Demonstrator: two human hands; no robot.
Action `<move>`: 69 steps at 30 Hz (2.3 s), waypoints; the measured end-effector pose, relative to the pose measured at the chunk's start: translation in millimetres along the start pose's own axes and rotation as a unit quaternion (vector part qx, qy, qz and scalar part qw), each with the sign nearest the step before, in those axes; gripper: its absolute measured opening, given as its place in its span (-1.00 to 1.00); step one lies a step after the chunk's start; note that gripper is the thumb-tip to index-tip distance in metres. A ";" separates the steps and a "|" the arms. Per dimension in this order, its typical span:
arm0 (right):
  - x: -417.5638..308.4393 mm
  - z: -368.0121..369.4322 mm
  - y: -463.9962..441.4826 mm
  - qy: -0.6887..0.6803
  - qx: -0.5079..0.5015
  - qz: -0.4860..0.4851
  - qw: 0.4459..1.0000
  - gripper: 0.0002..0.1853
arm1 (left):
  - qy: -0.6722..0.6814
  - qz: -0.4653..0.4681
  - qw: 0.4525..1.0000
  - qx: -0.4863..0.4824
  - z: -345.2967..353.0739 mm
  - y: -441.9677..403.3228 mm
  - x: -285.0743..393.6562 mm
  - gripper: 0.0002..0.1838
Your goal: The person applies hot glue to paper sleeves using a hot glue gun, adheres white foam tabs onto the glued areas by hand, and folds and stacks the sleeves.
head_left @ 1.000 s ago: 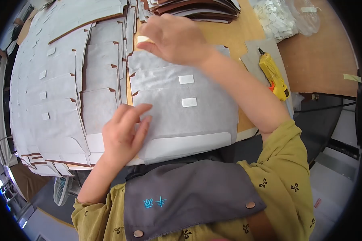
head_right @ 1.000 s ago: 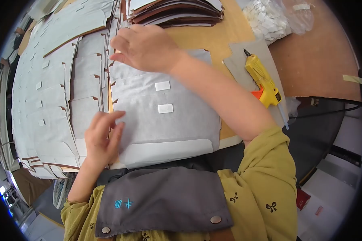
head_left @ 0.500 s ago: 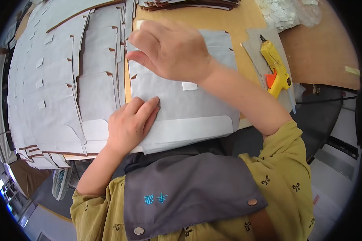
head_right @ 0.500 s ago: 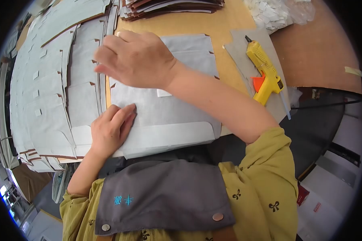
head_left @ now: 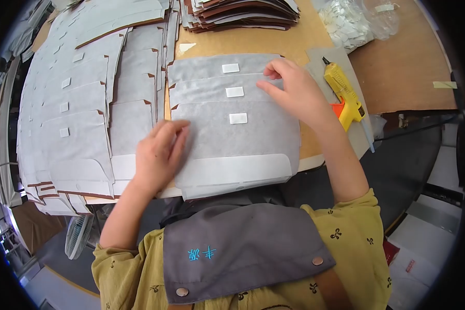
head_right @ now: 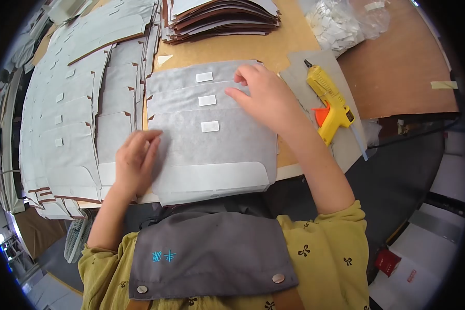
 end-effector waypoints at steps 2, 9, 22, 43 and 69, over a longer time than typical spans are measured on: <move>11.3 2.1 0.6 0.017 0.001 -0.002 1.000 -0.65 | -0.048 0.002 0.998 0.026 -13.2 -17.3 2.4 -0.84; -2.0 4.0 -7.9 0.058 -0.019 -0.025 0.998 -0.56 | -0.120 -0.012 0.992 -0.037 -20.3 -68.1 -0.8 -0.74; -2.3 8.9 -16.4 0.105 0.004 -0.003 0.994 -0.57 | -0.115 -0.014 0.992 -0.057 -10.2 -93.7 -3.9 -0.75; -0.9 -0.3 -3.1 0.082 0.089 -0.132 0.984 -0.66 | -0.154 -0.027 0.986 -0.060 -2.3 -89.3 -5.3 -0.66; 1.8 7.0 4.8 0.086 0.101 -0.097 0.986 -0.63 | -0.119 0.041 0.992 -0.028 4.0 -89.7 2.9 -0.71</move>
Point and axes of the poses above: each hand's wrist, its own y-axis away from the middle knuckle, its own z-axis out of the palm, x = y × z, the point moved 6 cm from there along -y, towards the middle knuckle, and after that the axes turned 14 degrees about -x, right-handed, at the moved point
